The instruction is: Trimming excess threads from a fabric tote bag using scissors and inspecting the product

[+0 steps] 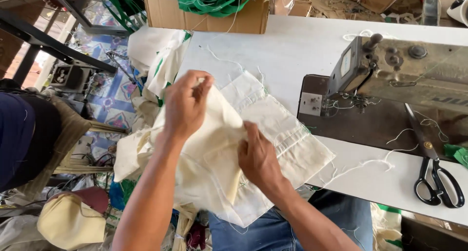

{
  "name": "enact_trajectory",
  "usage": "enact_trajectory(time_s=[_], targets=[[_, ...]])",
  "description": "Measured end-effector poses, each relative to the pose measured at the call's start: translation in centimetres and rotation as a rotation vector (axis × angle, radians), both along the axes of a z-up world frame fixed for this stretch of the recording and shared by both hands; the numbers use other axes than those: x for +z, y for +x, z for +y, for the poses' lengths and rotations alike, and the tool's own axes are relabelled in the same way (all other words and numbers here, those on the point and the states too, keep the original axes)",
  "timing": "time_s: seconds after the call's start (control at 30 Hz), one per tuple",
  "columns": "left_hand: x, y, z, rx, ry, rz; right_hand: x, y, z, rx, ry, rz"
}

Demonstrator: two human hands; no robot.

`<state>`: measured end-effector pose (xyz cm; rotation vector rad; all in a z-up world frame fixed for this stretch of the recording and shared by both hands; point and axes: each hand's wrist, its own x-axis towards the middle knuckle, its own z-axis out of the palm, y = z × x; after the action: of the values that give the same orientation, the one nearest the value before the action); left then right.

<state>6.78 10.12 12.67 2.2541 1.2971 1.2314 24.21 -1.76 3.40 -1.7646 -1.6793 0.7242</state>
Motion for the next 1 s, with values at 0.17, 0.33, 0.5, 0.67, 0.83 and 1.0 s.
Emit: enact_trajectory(time_s=[0.17,0.33,0.5,0.67,0.83,1.0], targets=[[0.0,2.8,2.8,0.104,0.065,0.201,4.9,3.4,-4.3,0.022,-0.392,0.505],[-14.5,7.5,6.0,0.225,-0.216,0.402,2.8,8.9,-0.9,0.083,-0.151,0.07],[-14.8,7.2,3.7,0.13,-0.065,0.276,0.5,8.5,6.0,0.11,0.172,-0.192],[-21.0,4.0,5.3,0.197,0.383,0.086,2.6,4.1,11.5,0.836,0.004,-0.286],[-12.9,5.0,1.7,0.208,-0.407,-0.14,0.7,6.9,19.3,0.217,-0.086,-0.689],[-12.0,4.8,2.2,0.128,-0.466,-0.146,-2.4,6.7,19.6,0.619,0.129,-0.567]])
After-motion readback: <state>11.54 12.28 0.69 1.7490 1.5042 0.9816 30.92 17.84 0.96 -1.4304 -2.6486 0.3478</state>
